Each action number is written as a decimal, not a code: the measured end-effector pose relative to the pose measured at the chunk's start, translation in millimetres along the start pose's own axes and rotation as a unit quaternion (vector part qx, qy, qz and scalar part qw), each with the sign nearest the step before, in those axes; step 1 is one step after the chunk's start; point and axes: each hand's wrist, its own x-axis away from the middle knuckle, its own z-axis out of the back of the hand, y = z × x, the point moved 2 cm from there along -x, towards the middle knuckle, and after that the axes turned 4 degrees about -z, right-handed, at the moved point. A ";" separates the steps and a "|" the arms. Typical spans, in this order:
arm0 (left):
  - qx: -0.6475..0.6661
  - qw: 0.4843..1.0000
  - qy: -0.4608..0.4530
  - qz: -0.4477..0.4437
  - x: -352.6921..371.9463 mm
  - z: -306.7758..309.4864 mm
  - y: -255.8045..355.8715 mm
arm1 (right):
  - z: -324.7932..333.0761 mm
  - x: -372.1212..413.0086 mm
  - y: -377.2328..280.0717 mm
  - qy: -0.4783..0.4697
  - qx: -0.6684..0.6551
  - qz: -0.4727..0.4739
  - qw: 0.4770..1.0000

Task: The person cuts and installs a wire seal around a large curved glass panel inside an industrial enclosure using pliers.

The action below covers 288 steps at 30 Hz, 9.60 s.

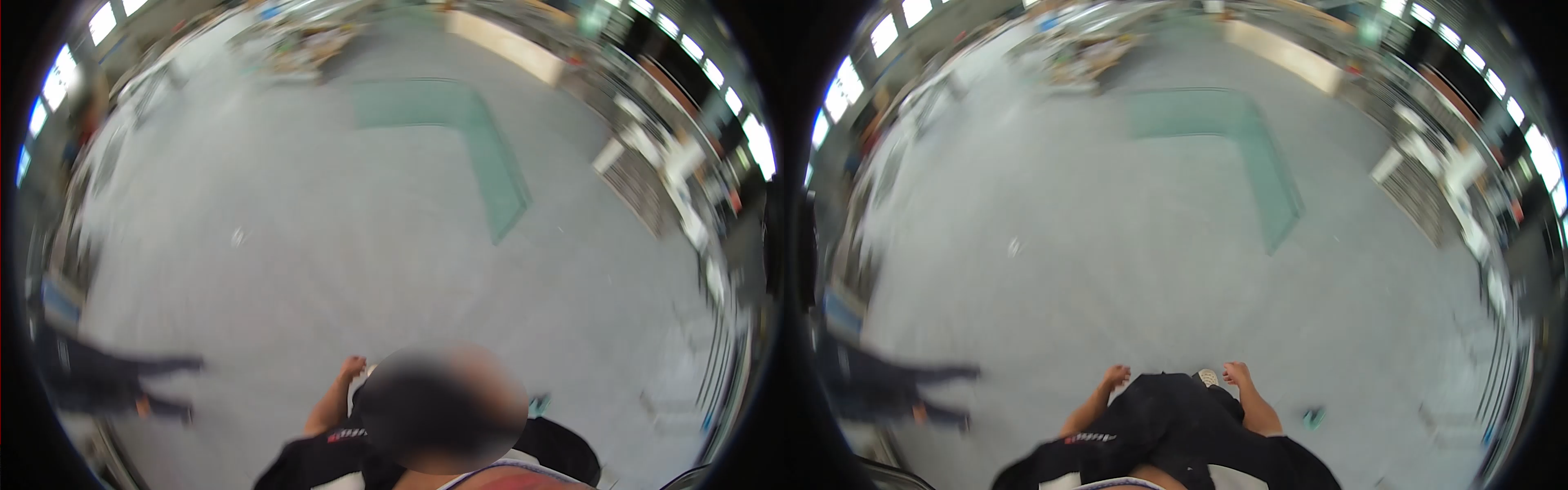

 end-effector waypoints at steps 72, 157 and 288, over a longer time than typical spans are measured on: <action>-0.689 0.534 -0.461 -0.166 126.7 -1566.7 357.7 | 619.6 47.7 699.2 0.259 -0.819 -0.310 0.407; -0.618 0.542 -0.518 -0.236 1462.5 -3852.9 -830.4 | 2511.0 912.0 3092.6 0.534 -0.740 0.042 0.406; -0.284 -0.904 -0.295 0.121 1882.8 -1409.5 -2004.9 | 408.6 1231.7 2559.7 0.172 -0.071 -0.347 -0.919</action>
